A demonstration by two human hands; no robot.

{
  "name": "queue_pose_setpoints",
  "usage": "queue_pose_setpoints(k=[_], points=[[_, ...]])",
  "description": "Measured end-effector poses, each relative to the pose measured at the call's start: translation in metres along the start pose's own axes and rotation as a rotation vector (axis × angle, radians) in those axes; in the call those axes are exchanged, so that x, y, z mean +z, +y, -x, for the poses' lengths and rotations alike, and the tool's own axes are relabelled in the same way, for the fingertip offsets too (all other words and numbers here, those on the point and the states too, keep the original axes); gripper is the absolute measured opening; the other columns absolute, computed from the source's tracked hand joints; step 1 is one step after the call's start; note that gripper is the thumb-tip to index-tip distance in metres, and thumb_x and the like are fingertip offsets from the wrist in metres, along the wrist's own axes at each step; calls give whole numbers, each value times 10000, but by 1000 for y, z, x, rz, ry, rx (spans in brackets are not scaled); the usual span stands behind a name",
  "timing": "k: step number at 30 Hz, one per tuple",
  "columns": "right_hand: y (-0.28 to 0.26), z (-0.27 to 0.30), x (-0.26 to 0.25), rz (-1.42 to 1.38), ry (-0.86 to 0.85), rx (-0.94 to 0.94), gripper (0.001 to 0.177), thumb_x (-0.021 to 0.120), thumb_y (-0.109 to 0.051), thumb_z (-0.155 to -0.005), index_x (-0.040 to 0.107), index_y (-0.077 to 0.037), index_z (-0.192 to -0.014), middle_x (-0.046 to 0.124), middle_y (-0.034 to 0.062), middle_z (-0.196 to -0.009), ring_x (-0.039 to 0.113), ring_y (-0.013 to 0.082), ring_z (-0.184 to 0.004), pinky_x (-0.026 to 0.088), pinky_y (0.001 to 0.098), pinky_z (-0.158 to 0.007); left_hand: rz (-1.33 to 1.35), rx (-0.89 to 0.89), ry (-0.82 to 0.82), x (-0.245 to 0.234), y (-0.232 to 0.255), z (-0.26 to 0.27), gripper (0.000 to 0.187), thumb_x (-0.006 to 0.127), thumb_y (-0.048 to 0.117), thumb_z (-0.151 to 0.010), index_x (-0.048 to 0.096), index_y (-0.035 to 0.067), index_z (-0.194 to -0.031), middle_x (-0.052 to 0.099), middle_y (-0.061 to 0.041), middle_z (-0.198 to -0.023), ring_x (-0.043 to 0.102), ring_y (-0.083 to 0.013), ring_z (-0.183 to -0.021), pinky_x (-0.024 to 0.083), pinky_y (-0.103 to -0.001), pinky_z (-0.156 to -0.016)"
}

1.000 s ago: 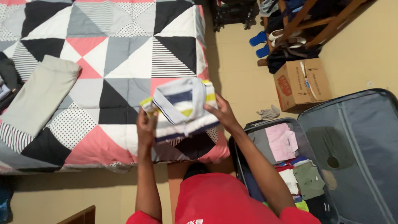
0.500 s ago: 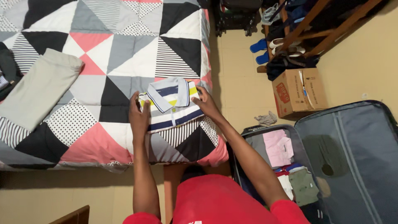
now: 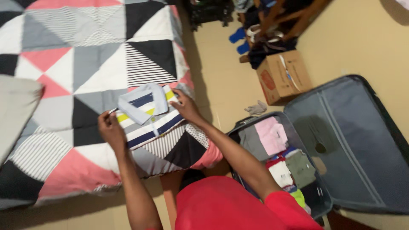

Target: The person unpacks various folded garments from an open suitcase on the floor, including shirts and pants. They move each item to a bed with a geometric-patterned quilt, where they are folded or restacked neatly.

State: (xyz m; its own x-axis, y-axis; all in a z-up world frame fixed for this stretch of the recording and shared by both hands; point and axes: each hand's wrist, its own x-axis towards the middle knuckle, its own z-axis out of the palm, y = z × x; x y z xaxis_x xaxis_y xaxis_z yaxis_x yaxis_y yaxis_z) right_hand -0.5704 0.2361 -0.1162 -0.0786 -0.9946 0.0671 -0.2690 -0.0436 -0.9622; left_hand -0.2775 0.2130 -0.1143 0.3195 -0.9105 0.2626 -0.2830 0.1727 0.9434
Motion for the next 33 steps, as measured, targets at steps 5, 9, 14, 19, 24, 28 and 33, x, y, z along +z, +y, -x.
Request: queue_pose_setpoints(k=[5,9,14,19,24,28,33], points=[[6,11,1,-269,-7,84,610,686,-172,-975,411,-62,-1509,737,170,-1134,705,181,-969,555,311,-843,94,-53,-38,4,25,14,363,658,144,-1076,514,-2,-1376,557,-148,-1326,541,-206,-1210,463,-318,-1015],[35,24,1,-517,-51,8,719,683,-173,-986,299,-38,-1579,619,230,-1311,663,190,-1100,550,332,-934,-281,191,-80,3,73,37,522,727,111,-1051,452,-36,-1470,405,-260,-1524,389,-377,-1425,368,-447,-1132],[44,57,-24,-574,-96,29,769,683,-208,-989,248,-55,-1604,525,173,-1465,614,189,-1090,549,340,-920,-393,295,-121,52,133,86,440,699,42,-992,512,-6,-1387,437,-198,-1563,386,-393,-1502,347,-507,-1205],[80,110,-76,-523,8,23,748,685,-280,-998,291,-45,-1588,532,145,-1466,632,187,-1155,560,332,-966,-99,445,-552,128,170,148,268,659,-13,-943,622,-19,-1208,633,-197,-1303,576,-368,-1268,441,-458,-1087],[158,184,-144,-685,327,190,626,684,-310,-1003,418,-15,-1487,615,156,-1330,702,223,-1056,583,351,-919,-128,352,-938,180,172,195,250,663,31,-949,692,72,-1194,706,-138,-1142,687,-322,-1067,537,-384,-884],[213,255,-205,-610,600,382,521,615,-235,-988,459,-9,-1432,676,170,-1230,738,262,-965,611,371,-857,20,223,-1099,217,138,241,242,647,47,-968,689,60,-1206,734,-137,-1139,719,-283,-1051,553,-352,-907],[251,331,-251,-755,854,523,486,567,-121,-954,469,15,-1410,641,207,-1241,719,327,-997,603,421,-888,122,29,-1328,272,45,331,253,659,99,-991,663,70,-1242,749,-96,-1117,725,-178,-1013,567,-310,-871]])
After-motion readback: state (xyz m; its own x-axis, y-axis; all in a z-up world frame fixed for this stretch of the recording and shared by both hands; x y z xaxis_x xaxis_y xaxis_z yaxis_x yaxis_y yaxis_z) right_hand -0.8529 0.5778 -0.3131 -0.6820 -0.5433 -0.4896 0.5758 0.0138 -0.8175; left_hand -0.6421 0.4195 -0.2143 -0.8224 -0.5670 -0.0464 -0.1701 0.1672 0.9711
